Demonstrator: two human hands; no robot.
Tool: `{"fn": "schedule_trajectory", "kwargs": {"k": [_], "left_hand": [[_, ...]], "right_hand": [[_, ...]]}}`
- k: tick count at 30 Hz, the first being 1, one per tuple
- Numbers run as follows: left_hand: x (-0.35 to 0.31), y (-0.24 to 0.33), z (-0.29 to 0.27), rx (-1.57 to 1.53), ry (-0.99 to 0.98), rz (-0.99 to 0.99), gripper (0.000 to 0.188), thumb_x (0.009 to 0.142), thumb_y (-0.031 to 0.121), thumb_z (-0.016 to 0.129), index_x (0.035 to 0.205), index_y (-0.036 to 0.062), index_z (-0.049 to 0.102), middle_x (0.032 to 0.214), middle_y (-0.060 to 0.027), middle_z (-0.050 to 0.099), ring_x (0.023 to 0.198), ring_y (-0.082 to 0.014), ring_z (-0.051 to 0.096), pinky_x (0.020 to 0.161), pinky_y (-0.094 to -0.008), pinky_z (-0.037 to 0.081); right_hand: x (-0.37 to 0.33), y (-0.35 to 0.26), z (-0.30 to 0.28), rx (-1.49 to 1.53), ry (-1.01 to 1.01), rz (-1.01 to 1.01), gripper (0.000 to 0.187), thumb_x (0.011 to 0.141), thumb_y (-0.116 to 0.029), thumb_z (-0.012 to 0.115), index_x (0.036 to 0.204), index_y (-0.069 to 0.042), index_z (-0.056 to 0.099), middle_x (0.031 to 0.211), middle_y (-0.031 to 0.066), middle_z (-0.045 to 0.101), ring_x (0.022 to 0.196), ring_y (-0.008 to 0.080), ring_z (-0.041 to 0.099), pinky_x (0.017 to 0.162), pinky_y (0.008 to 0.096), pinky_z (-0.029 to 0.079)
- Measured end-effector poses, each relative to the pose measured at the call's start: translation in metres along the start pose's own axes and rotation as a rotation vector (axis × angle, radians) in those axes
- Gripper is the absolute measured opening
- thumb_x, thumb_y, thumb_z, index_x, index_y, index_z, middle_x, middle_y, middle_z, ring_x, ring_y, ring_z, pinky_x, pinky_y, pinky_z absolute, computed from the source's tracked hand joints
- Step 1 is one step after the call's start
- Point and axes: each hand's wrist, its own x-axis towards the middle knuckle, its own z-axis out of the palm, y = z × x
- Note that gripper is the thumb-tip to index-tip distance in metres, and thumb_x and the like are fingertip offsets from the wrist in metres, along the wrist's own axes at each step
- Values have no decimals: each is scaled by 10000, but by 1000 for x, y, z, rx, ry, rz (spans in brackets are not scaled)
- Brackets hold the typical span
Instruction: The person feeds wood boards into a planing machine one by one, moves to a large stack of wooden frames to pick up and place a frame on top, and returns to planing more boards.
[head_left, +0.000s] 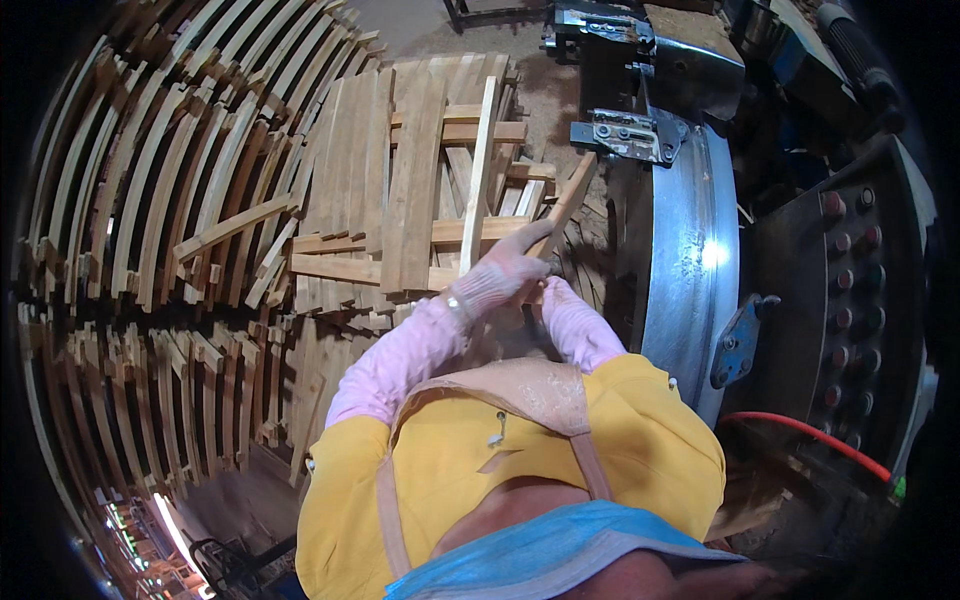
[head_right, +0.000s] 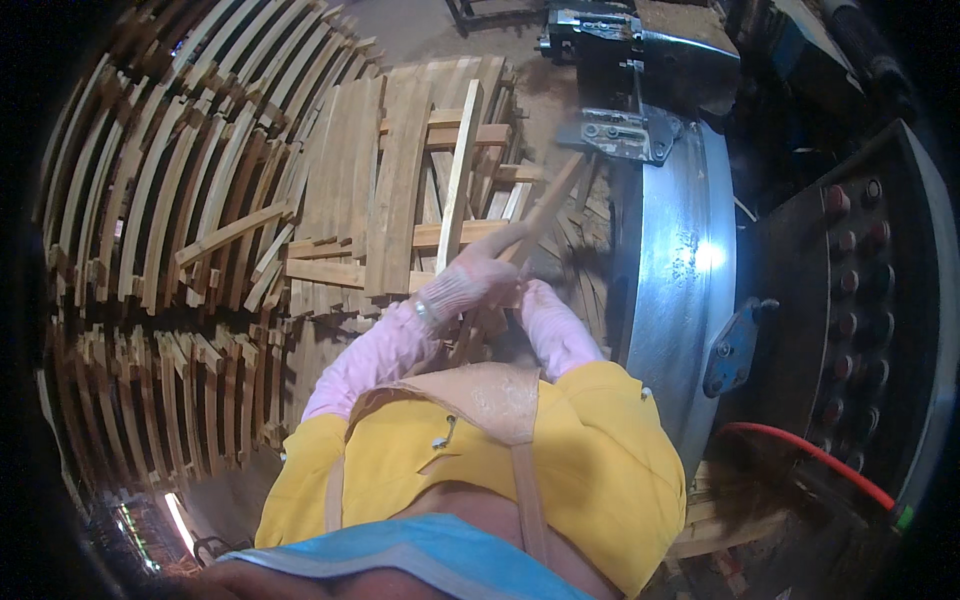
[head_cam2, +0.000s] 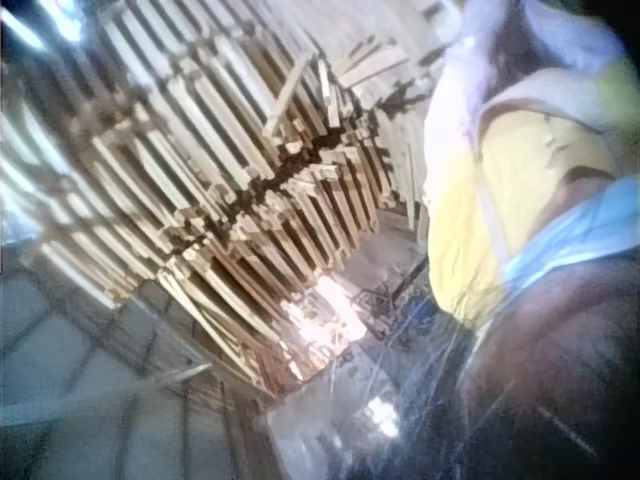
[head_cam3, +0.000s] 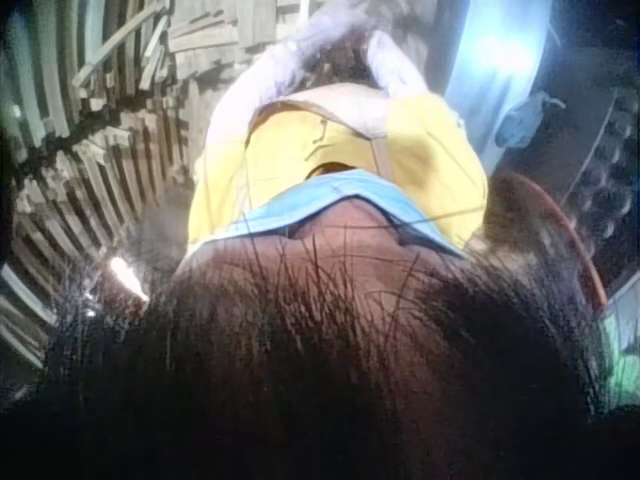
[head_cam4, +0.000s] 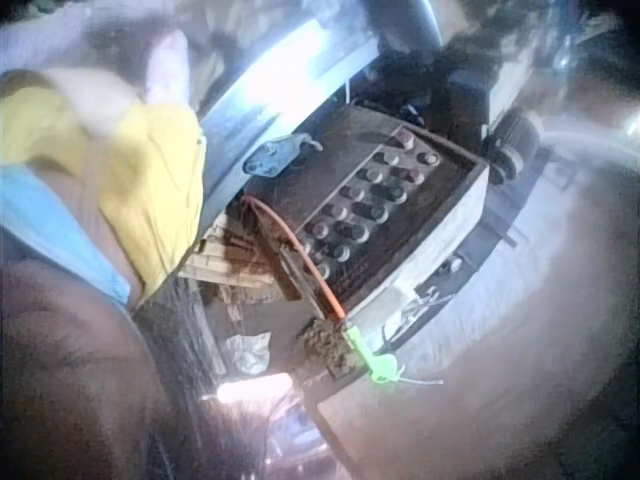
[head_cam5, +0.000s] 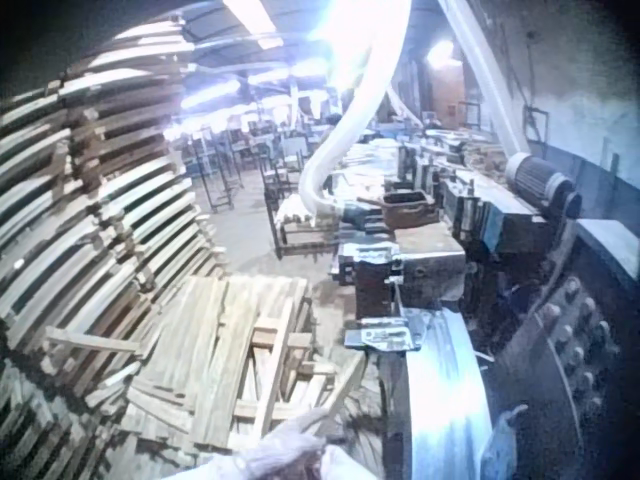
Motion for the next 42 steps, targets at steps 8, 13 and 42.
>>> {"fn": "schedule_trajectory", "kwargs": {"k": [8, 13, 42], "left_hand": [[-82, -62, -80, -503, -248, 79, 864, 767, 88, 683, 1574, 31, 380, 1340, -171, 615, 1103, -267, 686, 994, -365, 543], [-126, -79, -141, -616, -273, 306, 870, 789, 92, 699, 1587, 39, 357, 1364, -177, 604, 1132, -261, 674, 1023, -389, 530], [-96, -131, -125, -517, 694, 311, 762, 892, 2, 659, 1593, 36, 362, 1176, -94, 700, 899, -120, 655, 777, -263, 551]], "right_hand": [[-6, 1, 27, -53, 87, 11, 573, 952, -312, 715, 1424, -50, 521, 1248, 147, 667, 1102, 261, 647, 964, 385, 523], [-16, 7, 34, -110, 144, 21, 586, 951, -319, 715, 1432, -47, 519, 1245, 147, 674, 1099, 256, 648, 966, 378, 517], [29, -95, -291, -1750, 628, -210, 385, 953, -283, 613, 1311, -142, 592, 1318, 51, 617, 1293, 314, 527, 1117, 603, 357]]}}
